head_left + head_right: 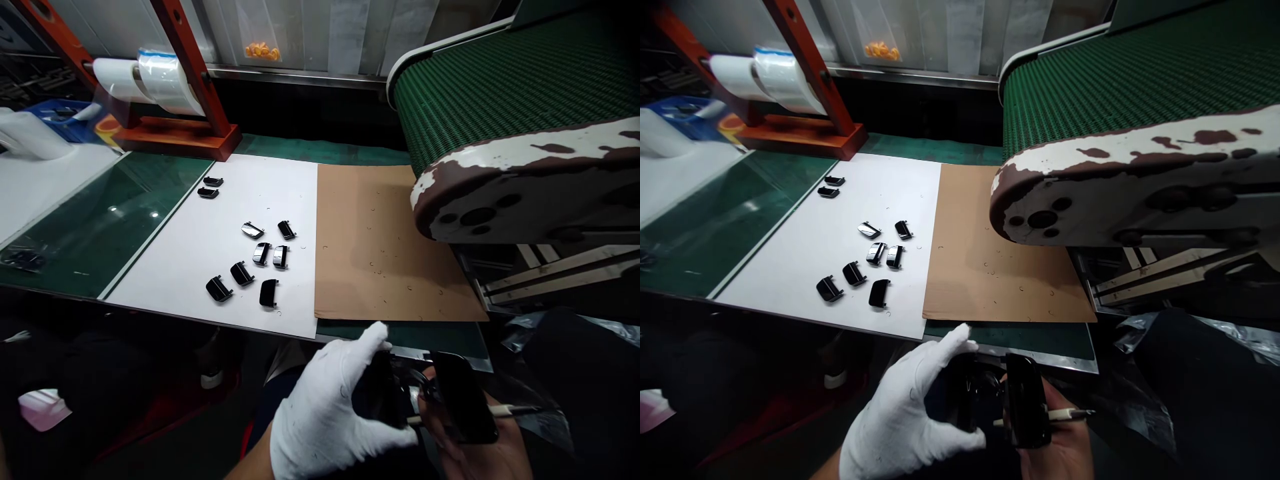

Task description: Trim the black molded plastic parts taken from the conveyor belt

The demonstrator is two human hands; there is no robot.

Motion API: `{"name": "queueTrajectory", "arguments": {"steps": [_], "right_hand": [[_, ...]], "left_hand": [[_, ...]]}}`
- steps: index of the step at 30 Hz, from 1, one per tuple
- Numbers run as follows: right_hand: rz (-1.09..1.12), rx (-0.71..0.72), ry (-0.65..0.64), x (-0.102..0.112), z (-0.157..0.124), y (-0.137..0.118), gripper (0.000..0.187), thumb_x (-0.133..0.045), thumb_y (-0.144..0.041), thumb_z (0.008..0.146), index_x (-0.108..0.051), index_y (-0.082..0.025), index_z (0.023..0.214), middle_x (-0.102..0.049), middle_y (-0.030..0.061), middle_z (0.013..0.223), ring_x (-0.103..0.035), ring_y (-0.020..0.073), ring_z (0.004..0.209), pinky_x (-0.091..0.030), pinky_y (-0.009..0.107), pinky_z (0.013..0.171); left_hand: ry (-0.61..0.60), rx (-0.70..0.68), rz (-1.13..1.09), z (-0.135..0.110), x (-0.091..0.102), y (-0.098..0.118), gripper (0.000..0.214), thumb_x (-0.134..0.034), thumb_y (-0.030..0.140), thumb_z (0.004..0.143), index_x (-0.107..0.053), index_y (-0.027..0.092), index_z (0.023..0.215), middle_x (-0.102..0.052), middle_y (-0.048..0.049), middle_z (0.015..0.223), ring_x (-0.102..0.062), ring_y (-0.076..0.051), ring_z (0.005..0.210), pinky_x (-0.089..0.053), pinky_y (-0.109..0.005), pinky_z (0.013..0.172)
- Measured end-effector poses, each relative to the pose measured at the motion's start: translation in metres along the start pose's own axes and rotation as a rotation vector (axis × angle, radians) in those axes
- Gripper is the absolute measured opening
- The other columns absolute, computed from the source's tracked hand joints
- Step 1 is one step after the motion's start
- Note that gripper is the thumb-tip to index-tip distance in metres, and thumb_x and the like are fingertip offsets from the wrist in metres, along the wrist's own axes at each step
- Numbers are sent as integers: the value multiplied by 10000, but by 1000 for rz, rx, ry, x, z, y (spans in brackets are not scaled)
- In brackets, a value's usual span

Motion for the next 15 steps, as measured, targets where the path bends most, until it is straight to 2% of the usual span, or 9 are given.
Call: {"name": "queueTrajectory", "arguments": {"steps": [4, 9, 15], "right_hand": [[28, -9, -22, -1, 0, 0, 320, -847, -367, 632, -777, -280, 931, -714, 28, 635, -595, 115, 475, -524, 178, 500], [38, -19, 22, 1, -1, 0, 349, -876, -373, 590, -785, -249, 903, -718, 35, 645, -562, 100, 437, -534, 201, 522], [24, -31, 72, 6, -1, 2, 357, -876, -399, 570, -789, -239, 877, -726, 53, 639, -587, 139, 439, -554, 240, 510]], "left_hand": [[4, -4, 7, -1, 1, 2, 1045, -889, 375, 602, -274, 270, 1441, -637, -56, 1209, -636, -214, 1042, -511, -308, 944], [-3, 12, 13, -1, 2, 2, 1041, -885, 390, 604, -276, 267, 1439, -638, -67, 1200, -637, -225, 1035, -513, -322, 944], [-4, 13, 16, -2, 1, 2, 1043, -886, 392, 602, -273, 278, 1438, -643, -65, 1189, -640, -228, 1025, -521, -325, 934]]}}
Point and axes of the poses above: each hand's wrist, its own z-axis towards the middle knuckle, its own x-axis out of the back of the hand, y = z × x, the point moved 7 cm from there along z, towards the middle knuckle
